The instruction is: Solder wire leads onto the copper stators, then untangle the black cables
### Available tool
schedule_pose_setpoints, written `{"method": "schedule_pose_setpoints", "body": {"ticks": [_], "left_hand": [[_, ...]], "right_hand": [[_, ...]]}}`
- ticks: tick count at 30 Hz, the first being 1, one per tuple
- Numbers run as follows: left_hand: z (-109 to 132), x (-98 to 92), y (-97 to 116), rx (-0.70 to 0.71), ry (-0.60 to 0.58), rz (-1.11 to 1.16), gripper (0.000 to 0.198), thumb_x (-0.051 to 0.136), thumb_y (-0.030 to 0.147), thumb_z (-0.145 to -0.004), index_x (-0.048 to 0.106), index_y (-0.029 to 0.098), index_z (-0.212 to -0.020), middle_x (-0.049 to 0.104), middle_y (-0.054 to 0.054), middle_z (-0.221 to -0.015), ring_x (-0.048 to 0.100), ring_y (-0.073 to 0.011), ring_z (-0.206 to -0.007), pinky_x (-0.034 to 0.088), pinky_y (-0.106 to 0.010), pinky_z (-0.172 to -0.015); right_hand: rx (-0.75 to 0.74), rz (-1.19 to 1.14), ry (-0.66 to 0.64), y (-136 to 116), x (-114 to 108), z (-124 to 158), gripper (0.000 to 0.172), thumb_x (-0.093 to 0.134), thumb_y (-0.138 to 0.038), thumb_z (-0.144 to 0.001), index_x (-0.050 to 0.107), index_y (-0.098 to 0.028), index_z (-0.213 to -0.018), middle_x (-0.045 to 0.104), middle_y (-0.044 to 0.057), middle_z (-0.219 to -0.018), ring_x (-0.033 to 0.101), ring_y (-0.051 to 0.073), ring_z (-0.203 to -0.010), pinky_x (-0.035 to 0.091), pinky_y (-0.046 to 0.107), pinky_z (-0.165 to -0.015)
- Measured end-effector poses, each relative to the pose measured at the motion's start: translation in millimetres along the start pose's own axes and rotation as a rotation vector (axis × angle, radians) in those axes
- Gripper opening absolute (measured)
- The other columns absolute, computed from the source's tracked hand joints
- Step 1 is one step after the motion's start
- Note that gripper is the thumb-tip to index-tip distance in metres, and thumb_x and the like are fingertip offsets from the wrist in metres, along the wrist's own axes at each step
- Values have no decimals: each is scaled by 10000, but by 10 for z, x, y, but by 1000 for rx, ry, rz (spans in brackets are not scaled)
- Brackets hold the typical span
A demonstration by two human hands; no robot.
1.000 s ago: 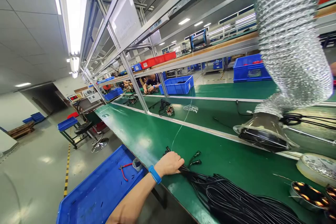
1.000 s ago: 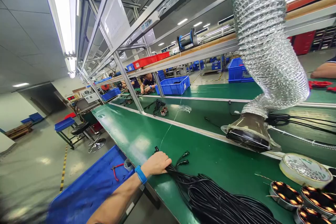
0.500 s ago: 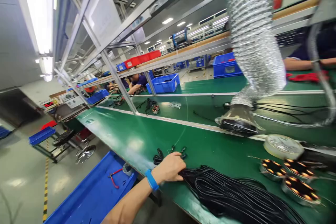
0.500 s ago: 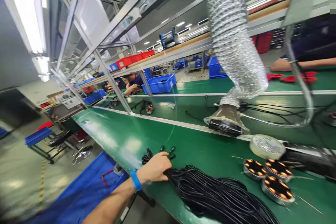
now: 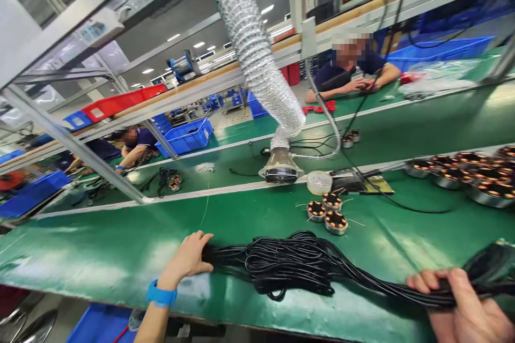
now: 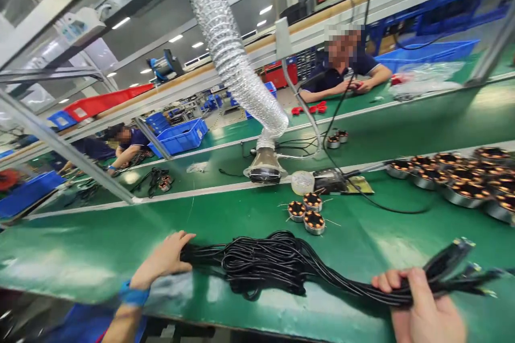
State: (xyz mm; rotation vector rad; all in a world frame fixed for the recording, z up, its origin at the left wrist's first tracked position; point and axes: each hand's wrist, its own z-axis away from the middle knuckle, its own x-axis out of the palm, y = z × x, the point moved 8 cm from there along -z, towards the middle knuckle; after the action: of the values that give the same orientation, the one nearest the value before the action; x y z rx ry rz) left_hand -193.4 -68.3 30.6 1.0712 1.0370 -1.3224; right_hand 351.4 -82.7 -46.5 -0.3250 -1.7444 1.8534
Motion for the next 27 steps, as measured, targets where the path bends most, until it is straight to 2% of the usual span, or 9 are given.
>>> {"method": "schedule_pose_setpoints", "body": {"ticks": [2, 5, 8, 10, 12, 16, 20, 24, 27], "left_hand": [[58, -123, 380, 139, 51, 186, 743, 809, 389, -778, 565, 372, -1480, 598, -70, -1490, 557, -335, -1344, 425, -428, -1156], [125, -200, 1267, 435, 72, 352, 911, 828, 585, -779, 452, 395, -1586, 428, -90, -1663, 437, -352, -1483, 377, -461, -1235], [69, -39, 2134, 626, 29, 300, 1260, 913, 666, -621, 329, 269, -1664, 322, -170, -1711, 332, -426, -1544, 325, -581, -1262], [-50, 94, 2475, 625, 30, 266, 1304, 964, 591, -583, 331, 224, -1662, 353, -200, -1688, 358, -442, -1523, 333, -595, -1252], [-186, 181, 2597, 569, 53, 271, 1250, 982, 496, -595, 369, 212, -1647, 473, -204, -1601, 471, -422, -1438, 396, -560, -1214], [-391, 226, 2514, 507, 41, 319, 1148, 984, 439, -597, 468, 188, -1591, 615, -172, -1396, 606, -373, -1242, 505, -489, -1094], [-392, 25, 2599, 591, 32, 419, 1026, 948, 440, -675, 494, 226, -1569, 571, -144, -1457, 568, -339, -1313, 473, -454, -1141], [-228, -258, 3104, 800, 132, 436, 998, 937, 449, -710, 481, 245, -1574, 527, -138, -1540, 513, -351, -1376, 432, -478, -1177], [-211, -348, 3478, 918, 160, 371, 651, 843, 372, -840, 625, 228, -1437, 686, -128, -1313, 630, -331, -1182, 516, -462, -1033]], "right_hand": [[34, -159, 20, -112, 29, 56, 368, 713, -585, -846, 473, -316, -770, 390, -9, -800, 493, 194, -654, 537, 449, -615], [103, -292, 32, -199, 69, 120, 352, 830, -516, -735, 558, -297, -787, 460, -4, -798, 531, 187, -671, 560, 407, -591], [170, -420, 41, -193, 44, 174, 411, 900, -514, -613, 640, -274, -823, 561, -14, -771, 591, 181, -709, 608, 345, -626], [189, -471, 39, -200, -5, 226, 447, 924, -478, -569, 699, -268, -893, 667, -10, -821, 672, 199, -796, 648, 344, -752], [185, -485, 23, -242, -53, 297, 516, 937, -422, -554, 738, -271, -1006, 762, 20, -967, 737, 252, -959, 634, 412, -962], [117, -467, -95, -412, -5, 440, 686, 944, -376, -597, 712, -294, -1237, 756, 97, -1306, 675, 344, -1280, 405, 567, -1251], [-3, -407, -132, -580, 93, 475, 654, 920, -424, -698, 673, -317, -1294, 725, 99, -1379, 658, 345, -1318, 366, 613, -1263], [-98, -323, -127, -695, 187, 420, 567, 899, -488, -729, 682, -296, -1216, 764, 100, -1292, 711, 340, -1233, 428, 625, -1220], [-160, -226, -155, -799, 273, 396, 526, 872, -519, -753, 684, -277, -1181, 771, 105, -1255, 729, 330, -1195, 482, 607, -1183]]}}
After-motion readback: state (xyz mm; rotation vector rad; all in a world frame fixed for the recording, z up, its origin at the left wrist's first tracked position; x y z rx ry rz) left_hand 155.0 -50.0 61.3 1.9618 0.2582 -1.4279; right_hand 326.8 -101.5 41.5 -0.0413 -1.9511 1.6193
